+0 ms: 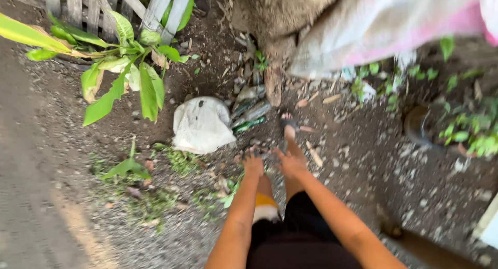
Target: The recorder walks around a rural outdoor area, picks up empty glass bottles from the ground, and places them into a white sack.
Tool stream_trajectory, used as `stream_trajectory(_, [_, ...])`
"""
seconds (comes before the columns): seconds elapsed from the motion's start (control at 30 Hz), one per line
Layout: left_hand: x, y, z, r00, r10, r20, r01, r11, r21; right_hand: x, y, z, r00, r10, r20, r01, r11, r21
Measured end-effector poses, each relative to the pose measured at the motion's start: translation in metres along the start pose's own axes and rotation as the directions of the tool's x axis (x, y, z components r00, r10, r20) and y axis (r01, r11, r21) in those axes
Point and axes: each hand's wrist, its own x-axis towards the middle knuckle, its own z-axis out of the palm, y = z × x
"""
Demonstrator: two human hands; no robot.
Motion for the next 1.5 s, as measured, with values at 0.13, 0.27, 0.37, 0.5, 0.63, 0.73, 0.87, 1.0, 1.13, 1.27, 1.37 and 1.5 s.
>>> stream_trajectory(0.13, [0.063,0.036,-0.010,0.993,-0.079,0.086,0.082,0.996,-0.033,0.097,0.075,0.006,0.991,-0.116,-0.059,0.117,0.993,-0.001])
stream_trajectory(0.27, [0.115,0.067,-0.024,0.997,-0.063,0.044,0.069,0.987,-0.144,0.180,0.138,-0.018,0.997,-0.055,-0.049,0.055,0.998,0.004])
stream_trajectory(0.37, [0.174,0.079,0.015,0.999,-0.039,-0.020,0.033,0.974,-0.223,0.254,0.192,-0.025,0.999,0.028,-0.023,-0.028,1.000,-0.002])
stream_trajectory(0.5, [0.266,0.074,0.053,0.998,0.039,-0.042,-0.046,0.986,-0.161,0.357,0.219,-0.025,0.982,0.164,-0.093,-0.167,0.985,-0.031])
stream_trajectory(0.63, [0.353,0.060,0.085,0.991,0.085,-0.106,-0.104,0.976,-0.192,0.435,0.231,-0.022,0.943,0.330,-0.031,-0.325,0.940,0.104])
stream_trajectory(0.73, [0.422,0.054,0.088,0.936,0.167,-0.309,-0.243,0.943,-0.228,0.522,0.267,-0.002,0.937,0.332,-0.108,-0.325,0.942,0.084])
stream_trajectory(0.87, [0.500,0.045,0.069,0.897,0.221,-0.383,-0.249,0.968,-0.023,0.631,0.320,-0.003,0.888,0.362,-0.282,-0.363,0.930,0.053])
stream_trajectory(1.0, [0.550,0.022,0.060,0.896,0.254,-0.365,-0.169,0.953,0.250,0.680,0.345,-0.062,0.830,0.349,-0.436,-0.381,0.924,0.015])
stream_trajectory(1.13, [0.584,0.002,0.100,0.814,0.332,-0.476,-0.226,0.937,0.267,0.747,0.420,-0.096,0.729,0.376,-0.572,-0.375,0.918,0.127])
stream_trajectory(1.27, [0.589,-0.002,0.112,0.754,0.391,-0.527,-0.212,0.905,0.369,0.805,0.484,-0.108,0.627,0.336,-0.703,-0.235,0.942,0.241])
stream_trajectory(1.37, [0.586,-0.004,0.114,0.754,0.373,-0.541,-0.225,0.920,0.321,0.865,0.529,-0.098,0.545,0.364,-0.756,-0.181,0.931,0.318])
stream_trajectory(1.5, [0.588,-0.001,0.116,0.798,0.363,-0.482,-0.284,0.930,0.231,0.824,0.448,-0.129,0.539,0.559,-0.630,-0.160,0.803,0.574])
